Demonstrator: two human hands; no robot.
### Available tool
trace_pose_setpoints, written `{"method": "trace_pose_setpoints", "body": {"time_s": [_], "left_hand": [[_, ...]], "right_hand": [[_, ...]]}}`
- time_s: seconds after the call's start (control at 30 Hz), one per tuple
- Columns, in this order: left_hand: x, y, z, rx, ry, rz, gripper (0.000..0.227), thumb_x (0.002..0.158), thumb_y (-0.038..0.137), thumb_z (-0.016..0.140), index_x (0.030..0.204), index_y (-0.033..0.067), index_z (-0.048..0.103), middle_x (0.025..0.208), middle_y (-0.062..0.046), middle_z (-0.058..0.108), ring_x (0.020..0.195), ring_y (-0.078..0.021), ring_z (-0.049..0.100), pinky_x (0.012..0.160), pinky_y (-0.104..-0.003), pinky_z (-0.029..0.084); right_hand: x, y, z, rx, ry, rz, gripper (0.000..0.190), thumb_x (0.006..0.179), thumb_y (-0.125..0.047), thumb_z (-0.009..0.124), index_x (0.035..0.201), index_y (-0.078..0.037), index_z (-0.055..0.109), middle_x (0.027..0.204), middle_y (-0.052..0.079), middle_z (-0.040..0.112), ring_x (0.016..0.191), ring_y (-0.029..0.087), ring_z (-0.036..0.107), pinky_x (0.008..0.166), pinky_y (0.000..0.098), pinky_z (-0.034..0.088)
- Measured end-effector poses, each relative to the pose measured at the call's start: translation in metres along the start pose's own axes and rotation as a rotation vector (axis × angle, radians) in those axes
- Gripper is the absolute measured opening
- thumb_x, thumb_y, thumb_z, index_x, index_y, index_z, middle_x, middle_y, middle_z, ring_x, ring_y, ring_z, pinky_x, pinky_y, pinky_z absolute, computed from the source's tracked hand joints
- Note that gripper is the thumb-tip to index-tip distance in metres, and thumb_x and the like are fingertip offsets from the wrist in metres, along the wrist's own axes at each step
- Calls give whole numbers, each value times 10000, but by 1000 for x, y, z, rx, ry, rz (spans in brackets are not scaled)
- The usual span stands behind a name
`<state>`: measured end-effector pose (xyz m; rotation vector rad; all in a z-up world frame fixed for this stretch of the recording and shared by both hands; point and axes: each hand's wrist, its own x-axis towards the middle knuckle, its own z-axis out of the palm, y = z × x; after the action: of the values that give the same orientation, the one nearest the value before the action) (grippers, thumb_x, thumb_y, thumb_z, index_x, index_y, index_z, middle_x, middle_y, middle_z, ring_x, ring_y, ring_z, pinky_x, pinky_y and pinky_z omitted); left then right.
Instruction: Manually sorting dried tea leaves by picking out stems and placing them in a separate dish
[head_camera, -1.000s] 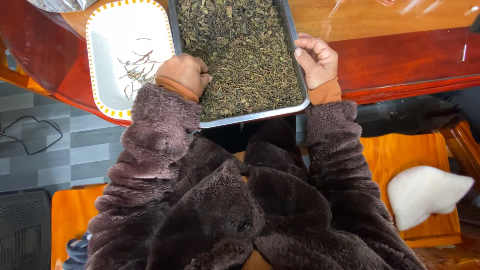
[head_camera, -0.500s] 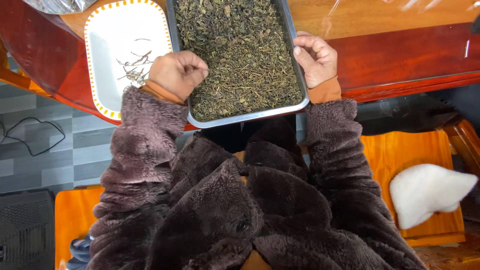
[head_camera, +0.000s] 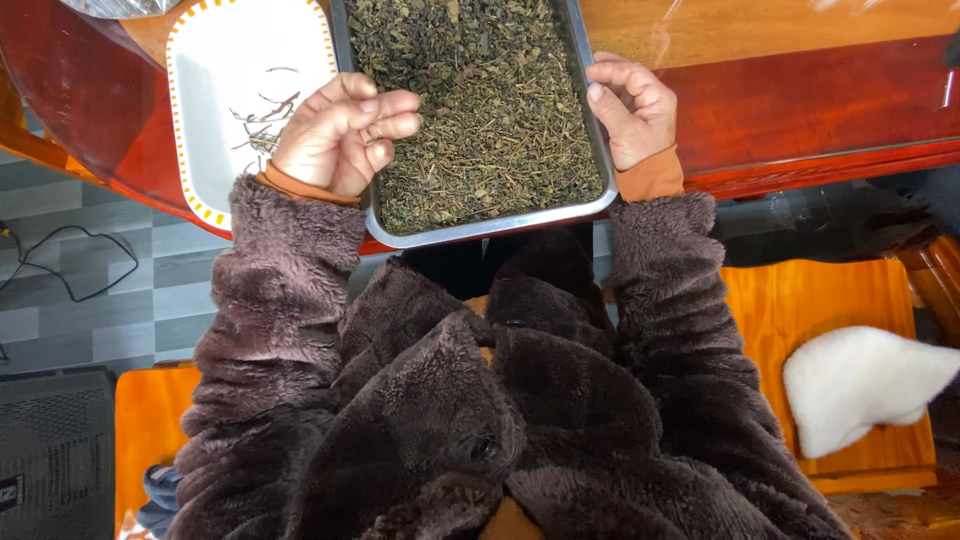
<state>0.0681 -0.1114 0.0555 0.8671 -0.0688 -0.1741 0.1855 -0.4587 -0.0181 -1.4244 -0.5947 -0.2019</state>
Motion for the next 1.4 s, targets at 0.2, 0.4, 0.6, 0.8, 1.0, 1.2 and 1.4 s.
{"method": "trace_pose_setpoints", "body": {"time_s": [0.2, 0.4, 0.6, 0.8, 1.0, 1.2, 1.4], "left_hand": [[-9, 8, 27, 734, 73, 136, 111, 1027, 127, 707, 1041, 236, 729, 848, 75, 714, 554, 25, 513, 492, -117, 473], [7, -6, 27, 1722, 61, -119, 172, 970, 128, 718, 1051, 246, 813, 1134, -43, 744, 1015, -182, 717, 1042, -303, 553], [13, -16, 23, 1806, -113, -114, 265, 958, 79, 717, 1164, 223, 800, 1070, -55, 771, 837, -211, 742, 823, -304, 655], [15, -19, 15, 1570, 205, -236, 51, 932, 82, 743, 901, 105, 777, 815, 65, 721, 671, -69, 690, 562, -211, 634], [7, -8, 0, 1552, -130, 332, 41, 995, 104, 768, 1008, 131, 796, 869, -14, 769, 666, -110, 690, 598, -261, 577], [4, -18, -8, 1067, -63, 342, 135, 955, 64, 866, 948, 96, 735, 607, 92, 358, 546, -47, 312, 524, -189, 356], [-3, -7, 6, 937, -61, 374, 108, 995, 87, 803, 955, 107, 705, 898, -22, 714, 768, -106, 650, 768, -264, 619]], "right_hand": [[1, 3, -2, -50, -8, -42, 160, 1001, -63, 726, 1156, -42, 694, 1296, 183, 645, 1262, 251, 613, 1062, 365, 538], [1, -1, -2, -71, -32, -47, 156, 1016, -75, 710, 1165, -39, 684, 1302, 193, 641, 1238, 250, 625, 1047, 364, 552], [1, -3, 1, -34, -14, -13, 152, 1010, -96, 720, 1149, -38, 693, 1283, 175, 653, 1211, 237, 639, 1038, 359, 567], [1, 0, -1, -29, -38, -57, 157, 1010, -111, 725, 1147, -43, 691, 1282, 176, 655, 1209, 245, 640, 1055, 367, 552], [0, 3, 0, 28, -12, 0, 148, 1003, -100, 725, 1139, -47, 696, 1300, 167, 646, 1168, 220, 652, 1000, 331, 563], [0, 2, -1, 2, 7, 9, 135, 1000, -71, 719, 1131, -48, 695, 1291, 171, 648, 1168, 218, 650, 996, 331, 563], [2, 6, -5, -53, -46, -85, 148, 1019, -24, 705, 1166, -36, 691, 1275, 159, 667, 1200, 228, 653, 1054, 349, 564]]}}
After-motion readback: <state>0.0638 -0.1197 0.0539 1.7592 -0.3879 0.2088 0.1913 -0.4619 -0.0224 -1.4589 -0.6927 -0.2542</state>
